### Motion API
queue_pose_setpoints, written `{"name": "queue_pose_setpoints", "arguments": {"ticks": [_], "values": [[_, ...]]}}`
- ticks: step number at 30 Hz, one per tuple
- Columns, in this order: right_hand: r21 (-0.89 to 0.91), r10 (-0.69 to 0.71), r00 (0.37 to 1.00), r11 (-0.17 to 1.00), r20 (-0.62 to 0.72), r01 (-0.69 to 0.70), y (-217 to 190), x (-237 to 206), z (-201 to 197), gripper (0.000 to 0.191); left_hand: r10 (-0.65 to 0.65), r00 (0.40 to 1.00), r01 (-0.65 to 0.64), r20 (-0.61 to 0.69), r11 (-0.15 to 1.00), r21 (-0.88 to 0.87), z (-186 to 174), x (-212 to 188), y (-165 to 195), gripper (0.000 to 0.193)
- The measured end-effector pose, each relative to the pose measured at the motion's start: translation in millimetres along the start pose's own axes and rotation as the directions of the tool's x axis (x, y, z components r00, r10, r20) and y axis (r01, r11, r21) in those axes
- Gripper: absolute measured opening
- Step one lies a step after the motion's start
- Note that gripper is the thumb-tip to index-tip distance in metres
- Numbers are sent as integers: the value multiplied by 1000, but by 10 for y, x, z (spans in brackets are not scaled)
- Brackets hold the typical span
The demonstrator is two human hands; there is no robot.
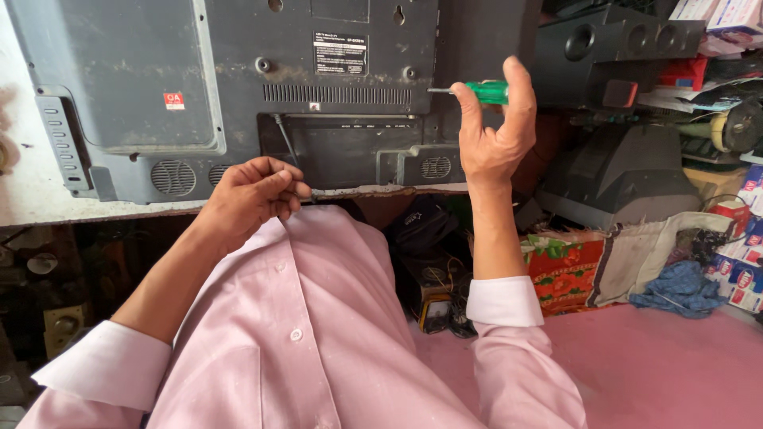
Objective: The person removes the back cover of a CRT television, adjusts internal wiring, and then reattaches the cover using a screwdriver. The person secures multiple screws into the back panel to complete the reassembly.
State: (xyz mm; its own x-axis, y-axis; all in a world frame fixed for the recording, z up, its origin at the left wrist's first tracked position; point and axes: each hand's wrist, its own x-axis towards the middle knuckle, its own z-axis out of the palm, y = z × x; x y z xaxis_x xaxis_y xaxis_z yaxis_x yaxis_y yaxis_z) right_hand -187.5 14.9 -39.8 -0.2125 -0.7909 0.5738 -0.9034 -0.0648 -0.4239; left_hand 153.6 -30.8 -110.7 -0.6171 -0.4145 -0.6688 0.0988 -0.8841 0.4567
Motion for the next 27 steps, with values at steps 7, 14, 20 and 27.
{"name": "queue_pose_setpoints", "arguments": {"ticks": [7, 14, 20, 27], "values": [[136, 36, 999, 990, -7, -35, -1, -5, -98, 45, -6, 999, 6, -37, 1000, 5, -41, -26, -2, 14], [9, 8, 990, 1000, -144, -6, -45, 83, -140, 26, -11, 1000, 12, -29, 1000, 20, -66, -41, 37, 13], [52, 92, 976, 995, -196, -84, -105, 146, -124, 24, -3, 1000, 4, -30, 1000, 30, -58, -63, 81, 12], [279, 163, 983, 951, -88, -133, -137, 104, -48, 28, -6, 999, 8, -33, 999, 44, -96, -107, 117, 11]]}}
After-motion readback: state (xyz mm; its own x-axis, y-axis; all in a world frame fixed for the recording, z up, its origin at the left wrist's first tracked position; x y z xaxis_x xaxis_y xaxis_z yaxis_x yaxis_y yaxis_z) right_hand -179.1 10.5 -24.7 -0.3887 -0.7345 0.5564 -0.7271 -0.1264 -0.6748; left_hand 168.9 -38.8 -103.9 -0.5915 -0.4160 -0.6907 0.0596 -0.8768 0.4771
